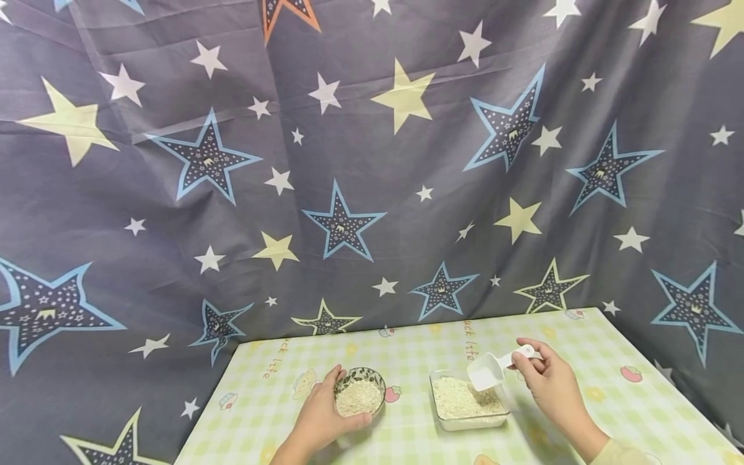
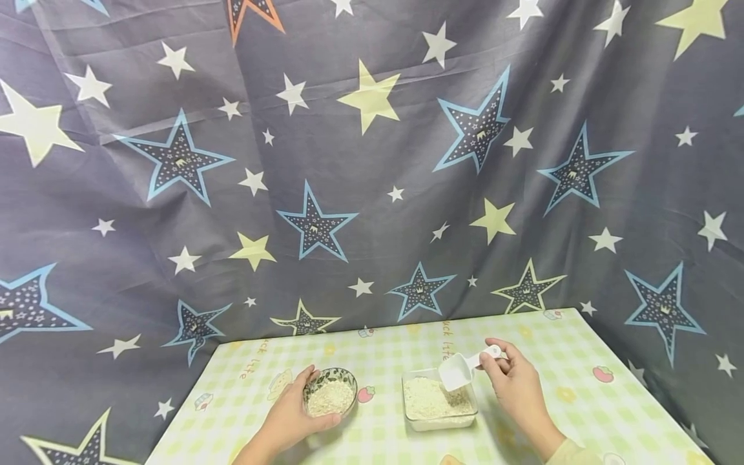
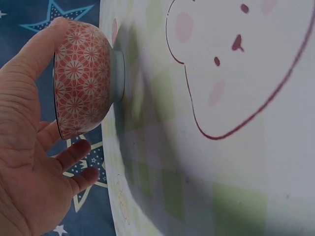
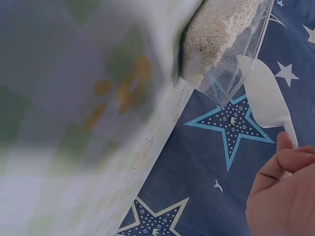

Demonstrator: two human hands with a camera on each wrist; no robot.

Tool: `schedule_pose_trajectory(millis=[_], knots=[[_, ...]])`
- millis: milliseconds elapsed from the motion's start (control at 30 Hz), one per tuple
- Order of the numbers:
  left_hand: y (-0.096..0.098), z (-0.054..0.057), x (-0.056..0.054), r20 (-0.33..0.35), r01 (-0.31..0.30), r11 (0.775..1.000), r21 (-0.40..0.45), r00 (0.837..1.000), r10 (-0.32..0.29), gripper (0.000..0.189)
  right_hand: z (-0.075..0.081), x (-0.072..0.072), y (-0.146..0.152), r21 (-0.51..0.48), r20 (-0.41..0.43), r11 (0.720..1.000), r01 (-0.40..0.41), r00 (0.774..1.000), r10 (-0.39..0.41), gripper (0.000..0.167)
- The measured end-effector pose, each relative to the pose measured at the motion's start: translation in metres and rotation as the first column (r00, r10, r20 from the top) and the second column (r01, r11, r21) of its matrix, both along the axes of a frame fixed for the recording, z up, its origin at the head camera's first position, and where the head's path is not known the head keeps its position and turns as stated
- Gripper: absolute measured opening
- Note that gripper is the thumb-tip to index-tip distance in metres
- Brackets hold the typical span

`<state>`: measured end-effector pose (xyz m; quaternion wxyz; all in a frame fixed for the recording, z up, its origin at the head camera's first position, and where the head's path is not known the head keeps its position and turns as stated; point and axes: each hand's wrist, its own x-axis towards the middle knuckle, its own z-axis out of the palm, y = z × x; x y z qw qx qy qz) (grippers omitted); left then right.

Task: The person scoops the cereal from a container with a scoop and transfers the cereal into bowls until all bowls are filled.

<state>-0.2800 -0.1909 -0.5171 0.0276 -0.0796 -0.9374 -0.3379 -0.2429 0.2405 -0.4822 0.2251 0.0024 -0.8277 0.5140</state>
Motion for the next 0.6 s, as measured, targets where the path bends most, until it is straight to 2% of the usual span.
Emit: schedule_pose_trajectory(millis=[233,367,467,600], knots=[[0.002,0.002,0.002,-0.006,0.01,1.0,-0.024,1.0,-0.01,0.126,-0.005,0.001,0.001,-0.011,0.008,1.0,-0.019,1.0,0.019,0.035],[0.01,0.004,0.005,-0.052,0.025,0.997,-0.074,0.998,-0.028,0.122,-0.008,0.001,0.001,-0.019,0.027,1.0,-0.019,0.999,0.019,0.037],[0.024,0.008,0.008,-0.112,0.064,0.993,-0.094,0.991,-0.075,0.117,-0.011,0.001,0.0,-0.035,0.03,0.999,-0.019,0.999,0.02,0.038],[0.055,0.014,0.015,-0.172,0.159,0.983,-0.092,0.97,-0.173,0.11,-0.012,0.001,-0.003,-0.068,0.031,0.998,-0.017,0.999,0.019,0.036]])
